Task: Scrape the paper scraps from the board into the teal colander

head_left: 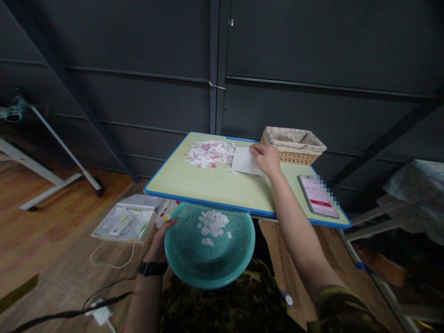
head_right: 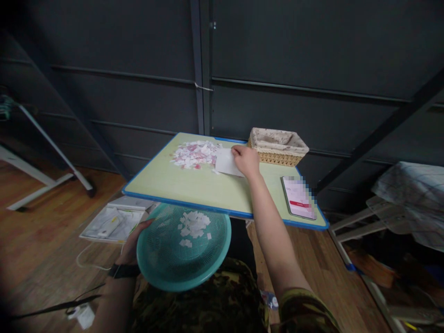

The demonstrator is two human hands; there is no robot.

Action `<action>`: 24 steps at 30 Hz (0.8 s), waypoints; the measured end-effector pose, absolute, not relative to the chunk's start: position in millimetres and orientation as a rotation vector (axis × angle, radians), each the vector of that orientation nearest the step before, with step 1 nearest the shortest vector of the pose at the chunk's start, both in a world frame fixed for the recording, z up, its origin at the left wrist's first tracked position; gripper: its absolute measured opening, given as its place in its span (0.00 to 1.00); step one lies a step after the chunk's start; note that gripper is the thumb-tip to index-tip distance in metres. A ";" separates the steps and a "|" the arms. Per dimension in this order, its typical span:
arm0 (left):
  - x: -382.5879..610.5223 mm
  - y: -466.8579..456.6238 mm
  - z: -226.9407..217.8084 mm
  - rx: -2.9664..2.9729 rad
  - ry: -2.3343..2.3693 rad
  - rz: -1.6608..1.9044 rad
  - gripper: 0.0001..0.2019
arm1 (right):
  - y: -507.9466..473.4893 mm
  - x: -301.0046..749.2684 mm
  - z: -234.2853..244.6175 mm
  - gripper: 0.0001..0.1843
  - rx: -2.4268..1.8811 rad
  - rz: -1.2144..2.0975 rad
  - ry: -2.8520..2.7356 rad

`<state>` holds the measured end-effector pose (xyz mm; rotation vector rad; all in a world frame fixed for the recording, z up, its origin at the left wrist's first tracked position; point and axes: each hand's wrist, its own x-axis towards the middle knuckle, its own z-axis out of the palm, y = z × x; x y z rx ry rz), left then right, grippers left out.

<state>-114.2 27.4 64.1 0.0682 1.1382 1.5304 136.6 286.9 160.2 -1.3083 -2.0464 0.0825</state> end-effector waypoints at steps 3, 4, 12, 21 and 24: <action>-113.8 27.4 64.4 0.089 1.173 1.480 0.04 | 287.6 141.5 162.7 0.17 -1.307 0.100 -2.035; -113.6 27.4 64.5 0.096 1.180 1.473 0.02 | 287.8 142.4 163.2 0.17 -1.309 0.102 -2.024; -114.2 26.3 62.3 0.152 1.167 1.451 0.03 | 288.8 148.7 165.4 0.17 -1.310 0.120 -2.016; -114.3 27.0 64.1 0.118 1.125 1.470 0.05 | 288.7 153.4 169.3 0.17 -1.342 0.121 -1.990; -113.9 27.0 64.8 0.107 1.139 1.484 0.05 | 289.4 156.4 169.1 0.17 -1.368 0.085 -1.976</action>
